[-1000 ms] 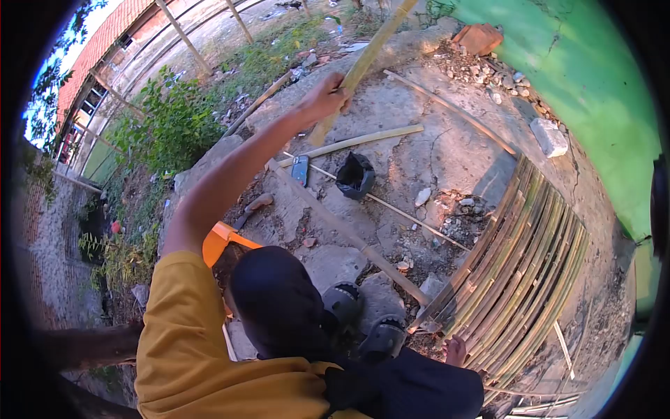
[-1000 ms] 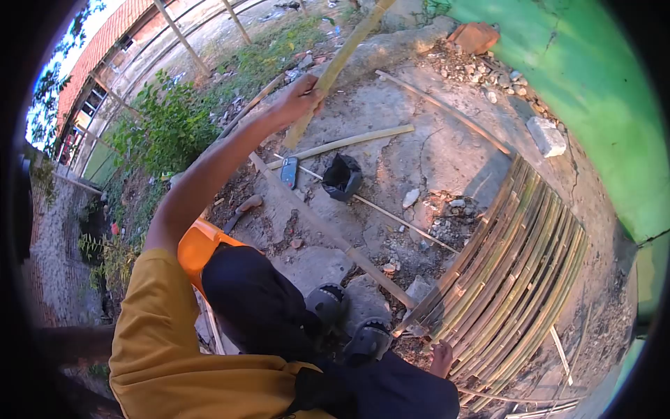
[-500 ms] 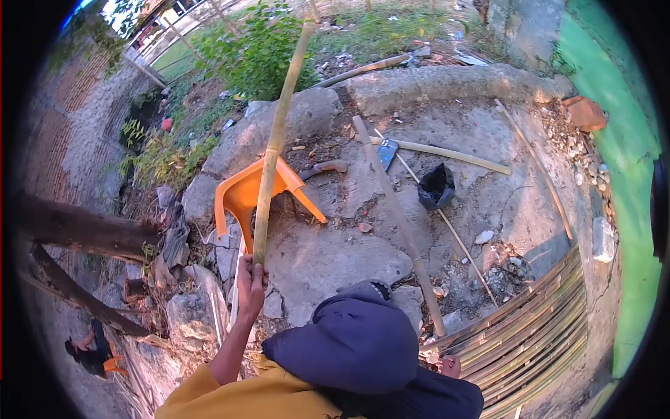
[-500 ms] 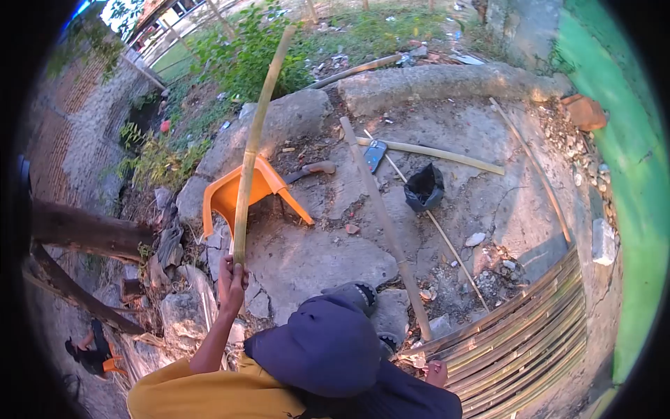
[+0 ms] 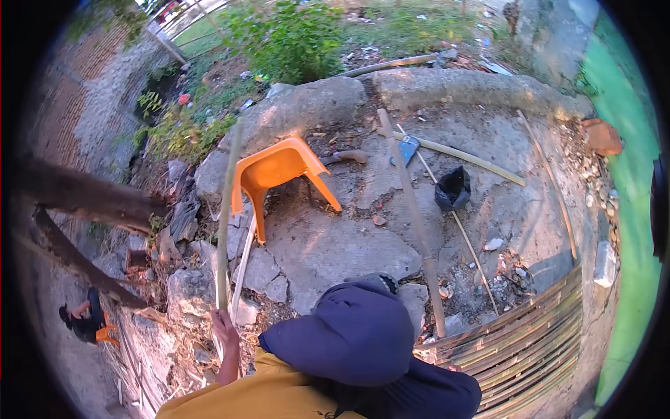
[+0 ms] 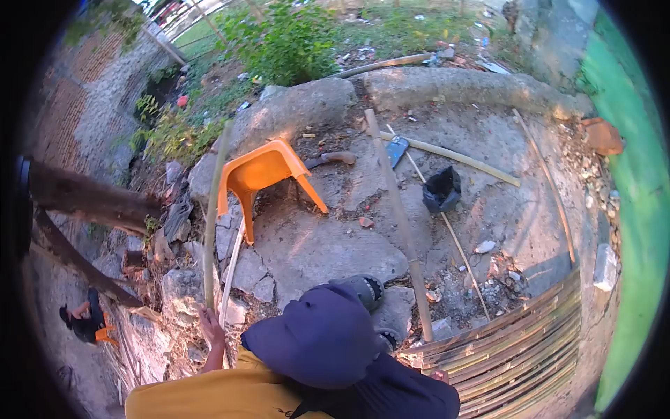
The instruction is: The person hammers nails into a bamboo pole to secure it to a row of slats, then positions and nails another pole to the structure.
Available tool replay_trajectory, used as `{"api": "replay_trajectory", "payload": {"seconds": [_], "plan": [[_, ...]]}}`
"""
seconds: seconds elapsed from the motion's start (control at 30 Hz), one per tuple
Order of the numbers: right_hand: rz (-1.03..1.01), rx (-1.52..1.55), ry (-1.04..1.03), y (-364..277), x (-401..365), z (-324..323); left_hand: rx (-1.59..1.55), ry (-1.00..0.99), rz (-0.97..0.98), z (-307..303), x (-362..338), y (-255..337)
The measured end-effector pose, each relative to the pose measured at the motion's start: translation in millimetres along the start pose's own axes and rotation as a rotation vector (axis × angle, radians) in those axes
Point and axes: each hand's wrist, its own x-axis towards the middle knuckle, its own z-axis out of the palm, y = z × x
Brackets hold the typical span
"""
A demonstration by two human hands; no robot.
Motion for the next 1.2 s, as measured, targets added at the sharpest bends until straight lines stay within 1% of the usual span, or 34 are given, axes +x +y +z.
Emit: {"api": "replay_trajectory", "payload": {"seconds": [0.03, 0.07, 0.1, 0.13, 0.2, 0.23, 0.27, 0.3, 0.33, 0.37, 0.4, 0.43, 0.47, 0.5, 0.57, 0.63, 0.67, 0.7, 0.77, 0.8, 0.83, 0.9, 0.93, 1.0, 1.07, 1.13, 1.17, 1.2], "plan": [[-0.018, 0.016, 0.025, -7.5, -11.3, -4.2, 0.020, 0.101, 0.095, 4.2, -1.3, -17.8], [-0.035, 0.013, 0.060, -9.5, -25.1, -9.9, 0.040, 0.147, 0.096, 7.0, 4.8, -44.3], [-0.050, 0.009, 0.089, -19.5, -38.1, -13.7, 0.304, 0.189, 0.155, 2.3, 14.4, -79.3], [-0.076, -0.022, 0.120, -29.9, -52.1, -17.2, 0.357, 0.181, 0.191, 14.0, 23.4, -77.4], [-0.122, -0.129, 0.224, -46.9, -83.4, -26.3, 0.378, 0.099, 0.312, 55.7, 39.3, -32.8], [-0.218, -0.275, 0.336, -57.4, -105.5, -29.2, 0.346, 0.024, 0.401, 79.6, 46.1, 2.5], [-0.108, -0.281, 0.432, -63.3, -123.1, -33.0, 0.315, -0.068, 0.501, 107.2, 52.1, 44.8], [0.000, -0.277, 0.449, -43.6, -129.6, -46.0, 0.275, -0.174, 0.605, 134.0, 53.2, 88.5], [0.097, -0.269, 0.518, -46.3, -148.9, -56.3, 0.244, -0.294, 0.700, 158.2, 53.7, 129.0], [0.064, -0.286, 0.617, -7.6, -157.6, -65.5, 0.225, -0.407, 0.794, 179.6, 53.2, 168.3], [0.153, -0.270, 0.674, -7.4, -182.9, -76.1, 0.213, -0.513, 0.876, 198.1, 48.2, 203.0], [0.195, -0.263, 0.720, 25.0, -195.7, -88.2, 0.213, -0.607, 0.943, 212.5, 47.5, 231.8], [0.157, -0.300, 0.872, 46.3, -215.2, -89.3, 0.229, -0.693, 0.994, 222.0, 45.1, 263.2], [0.256, -0.286, 0.932, 60.5, -236.2, -93.9, 0.247, -0.762, 1.041, 231.3, 42.4, 288.6], [0.373, -0.275, 1.007, 114.9, -272.6, -98.0, 0.297, -0.875, 1.100, 242.2, 40.6, 328.0], [0.609, -0.330, 1.095, 164.0, -313.1, -86.5, 0.356, -0.966, 1.141, 250.5, 38.0, 361.7], [0.694, -0.286, 1.105, 208.7, -331.3, -76.6, 0.387, -1.003, 1.160, 253.6, 36.7, 375.6], [0.709, -0.216, 1.189, 233.8, -351.9, -60.0, 0.421, -1.037, 1.175, 255.6, 37.5, 389.8], [0.862, -0.183, 1.172, 243.7, -385.7, -26.6, 0.466, -1.073, 1.202, 258.5, 35.0, 411.2], [0.845, -0.154, 1.177, 239.3, -398.1, -8.9, 0.489, -1.088, 1.217, 260.4, 33.6, 419.3], [0.962, -0.019, 1.131, 234.8, -406.0, 6.3, 0.502, -1.102, 1.230, 261.7, 32.7, 427.4], [0.941, -0.093, 1.152, 227.4, -412.2, 41.3, 0.530, -1.124, 1.250, 263.1, 31.0, 441.1], [0.934, -0.107, 1.130, 222.5, -413.1, 56.7, 0.539, -1.128, 1.254, 262.5, 33.0, 446.5], [0.950, -0.062, 1.082, 217.7, -401.6, 80.7, 0.557, -1.143, 1.267, 262.6, 33.0, 457.8], [0.954, -0.030, 1.038, 214.8, -389.3, 90.4, 0.570, -1.154, 1.268, 261.5, 37.2, 467.0], [0.855, -0.134, 0.996, 214.0, -378.8, 90.3, 0.567, -1.166, 1.263, 260.5, 43.0, 475.3], [0.847, -0.140, 0.986, 211.8, -375.2, 85.1, 0.569, -1.173, 1.260, 258.7, 47.6, 480.4], [0.838, -0.114, 1.073, 211.2, -366.4, 72.2, 0.563, -1.176, 1.260, 258.1, 51.4, 484.6]]}}
